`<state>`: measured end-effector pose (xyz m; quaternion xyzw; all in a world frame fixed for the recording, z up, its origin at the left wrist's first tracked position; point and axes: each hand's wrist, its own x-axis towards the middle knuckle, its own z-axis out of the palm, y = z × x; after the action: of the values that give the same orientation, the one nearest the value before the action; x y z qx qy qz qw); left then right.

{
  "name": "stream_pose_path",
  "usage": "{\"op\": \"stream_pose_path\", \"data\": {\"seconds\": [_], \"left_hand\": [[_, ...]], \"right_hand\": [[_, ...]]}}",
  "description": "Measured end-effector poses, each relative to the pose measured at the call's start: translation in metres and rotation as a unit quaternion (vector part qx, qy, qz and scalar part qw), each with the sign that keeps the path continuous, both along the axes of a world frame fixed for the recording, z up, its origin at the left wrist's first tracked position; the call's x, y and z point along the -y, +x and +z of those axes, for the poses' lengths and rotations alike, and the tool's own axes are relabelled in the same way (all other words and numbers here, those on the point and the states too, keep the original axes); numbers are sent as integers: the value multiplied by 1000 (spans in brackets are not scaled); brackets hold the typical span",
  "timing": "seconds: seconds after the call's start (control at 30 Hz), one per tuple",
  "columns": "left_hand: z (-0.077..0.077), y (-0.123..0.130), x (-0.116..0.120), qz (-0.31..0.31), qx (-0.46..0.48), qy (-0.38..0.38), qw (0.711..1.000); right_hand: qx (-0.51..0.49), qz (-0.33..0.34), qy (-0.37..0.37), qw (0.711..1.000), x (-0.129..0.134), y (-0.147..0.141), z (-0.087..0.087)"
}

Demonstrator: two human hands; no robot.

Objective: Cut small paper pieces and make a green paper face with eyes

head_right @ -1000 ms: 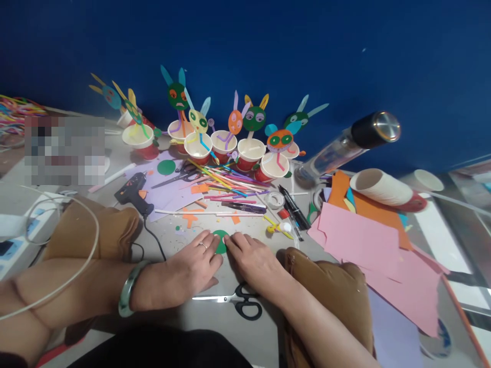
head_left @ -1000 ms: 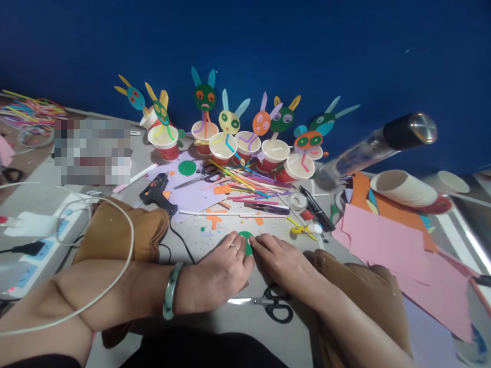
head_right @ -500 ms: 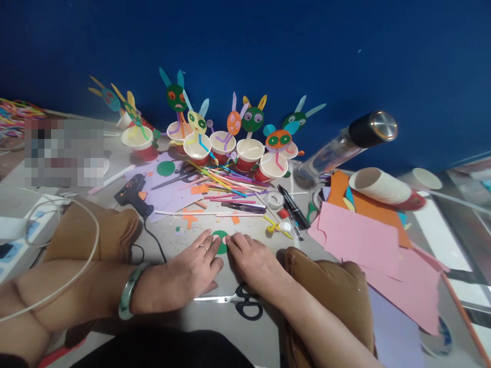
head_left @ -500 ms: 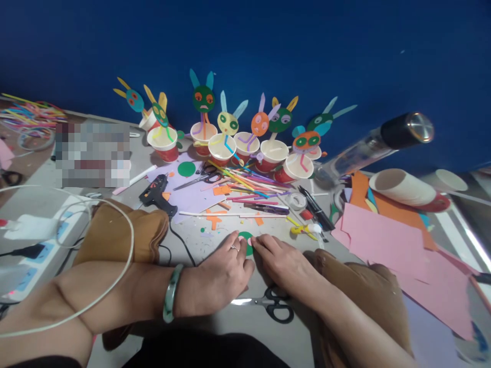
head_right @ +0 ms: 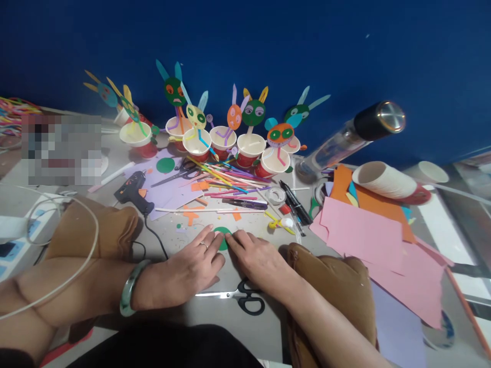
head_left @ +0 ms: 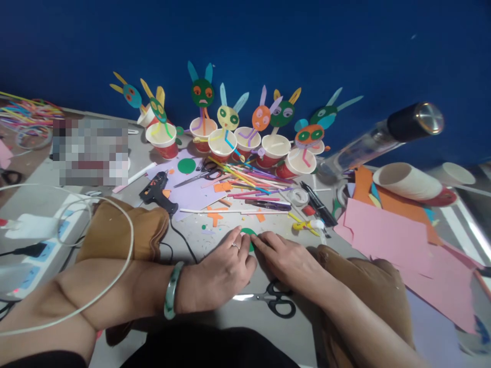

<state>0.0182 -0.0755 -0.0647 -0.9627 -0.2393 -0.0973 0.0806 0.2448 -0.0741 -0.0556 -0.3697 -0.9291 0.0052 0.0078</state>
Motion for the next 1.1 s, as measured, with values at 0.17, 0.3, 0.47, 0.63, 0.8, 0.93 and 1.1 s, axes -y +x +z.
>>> {"op": "stream_pose_path", "data": {"seconds": [0.17,0.3,0.47,0.63,0.8,0.93,1.1], "left_hand": [[-2,1,1,6,-5,-2,1000],[-2,1,1,-1,1,10,1000],[1,-1,-1,-15,-5,-14,1000],[4,0,-1,-14,-12,-8,1000],[8,2,-1,-8,-29,-16,999],[10,2,-3,-18,-48,-29,998],[14,2,-4,-25,-29,-14,999]], "right_hand": [[22,4,-3,1000,0,1,0],[8,3,-2,1000,0,1,1],[1,4,12,1000,-1,1,-4],[-2,8,25,1000,1,2,-9],[-5,2,20,1000,1,-2,-2],[-3,-5,10,1000,0,-4,0],[-41,-27,9,999,0,-2,-1]]}}
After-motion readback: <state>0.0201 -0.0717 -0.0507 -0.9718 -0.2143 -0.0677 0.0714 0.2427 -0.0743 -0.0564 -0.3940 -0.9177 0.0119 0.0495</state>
